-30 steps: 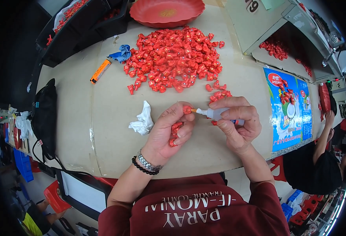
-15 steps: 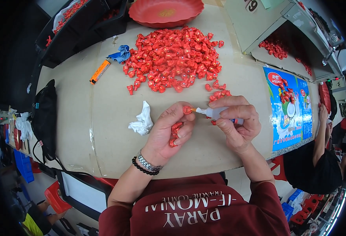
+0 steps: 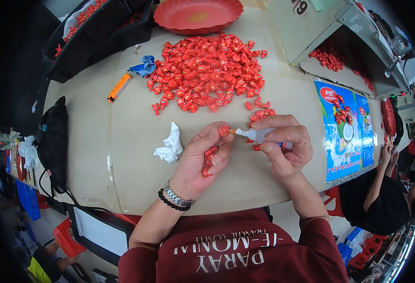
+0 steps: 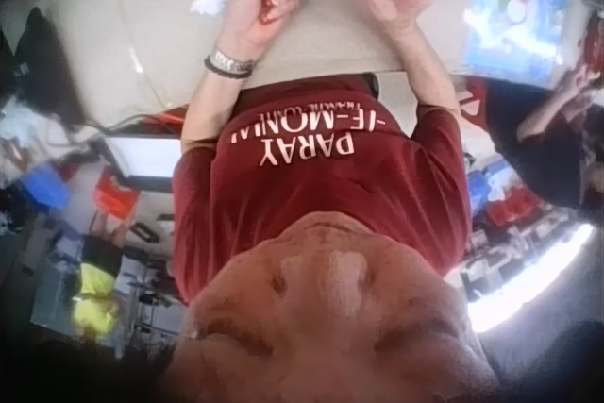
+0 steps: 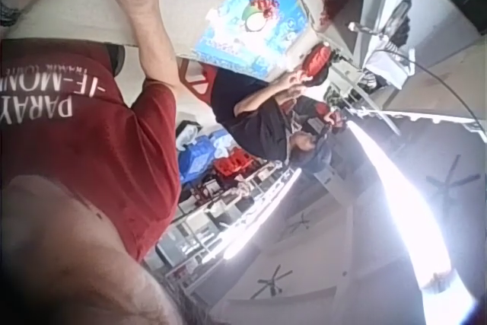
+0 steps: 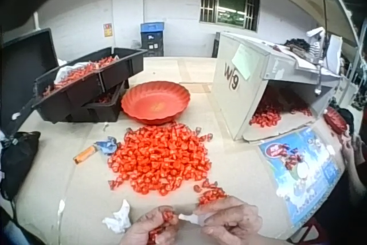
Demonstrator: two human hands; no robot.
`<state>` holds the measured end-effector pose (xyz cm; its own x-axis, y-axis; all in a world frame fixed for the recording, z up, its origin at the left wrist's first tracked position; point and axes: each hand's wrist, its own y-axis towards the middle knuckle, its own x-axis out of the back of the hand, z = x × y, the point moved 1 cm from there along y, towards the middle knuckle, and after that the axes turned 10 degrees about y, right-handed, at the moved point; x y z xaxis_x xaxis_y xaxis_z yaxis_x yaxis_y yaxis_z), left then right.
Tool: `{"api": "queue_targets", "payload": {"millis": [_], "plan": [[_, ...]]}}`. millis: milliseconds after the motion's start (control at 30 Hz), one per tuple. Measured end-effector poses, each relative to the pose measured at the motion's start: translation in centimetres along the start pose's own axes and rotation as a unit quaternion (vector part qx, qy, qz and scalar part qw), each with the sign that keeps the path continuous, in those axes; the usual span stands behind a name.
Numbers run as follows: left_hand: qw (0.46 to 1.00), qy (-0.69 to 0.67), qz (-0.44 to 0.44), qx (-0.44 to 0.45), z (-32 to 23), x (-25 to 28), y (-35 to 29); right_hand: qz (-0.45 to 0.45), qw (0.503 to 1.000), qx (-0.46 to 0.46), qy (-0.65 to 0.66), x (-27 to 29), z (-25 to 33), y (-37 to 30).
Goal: The person assembles small plastic components by applying liquid glue to the pieces from a glue bottle and joining them together by hand.
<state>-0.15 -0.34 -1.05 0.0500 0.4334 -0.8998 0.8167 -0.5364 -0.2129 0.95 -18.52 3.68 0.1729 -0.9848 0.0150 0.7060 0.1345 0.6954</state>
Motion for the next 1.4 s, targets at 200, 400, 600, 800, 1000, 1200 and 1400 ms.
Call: {"api": "queue_targets", "payload": {"millis": [200, 400, 600, 800, 1000, 1200, 1400], "plan": [[1.000, -0.001, 0.004, 0.002, 0.02, -0.01, 0.02, 0.000, 1.000, 0.000, -0.006, -0.05, -0.01, 0.11], [1.000, -0.012, 0.024, -0.006, 0.23, 0.61, 0.08, 0.007, 1.000, 0.009, -0.020, 0.08, -0.05, 0.23], [1.000, -0.019, 0.018, -0.015, 0.18, 0.45, 0.02, 0.002, 0.999, 0.033, -0.013, 0.24, -0.06, 0.36], [0.999, -0.021, 0.016, -0.020, 0.28, 0.53, 0.02, 0.004, 0.999, 0.029, -0.018, 0.19, -0.11, 0.33], [0.999, -0.010, 0.020, -0.027, 0.13, 0.36, 0.04, 0.021, 0.998, 0.039, -0.034, 0.25, 0.05, 0.41], [0.998, 0.038, -0.007, -0.052, 0.08, -0.13, -0.06, 0.030, 0.998, -0.011, -0.048, 0.58, 0.73, 0.05], [0.998, 0.041, -0.013, -0.055, 0.15, 0.00, -0.06, 0.046, 0.997, 0.022, -0.058, 0.54, 0.35, 0.17]]}}
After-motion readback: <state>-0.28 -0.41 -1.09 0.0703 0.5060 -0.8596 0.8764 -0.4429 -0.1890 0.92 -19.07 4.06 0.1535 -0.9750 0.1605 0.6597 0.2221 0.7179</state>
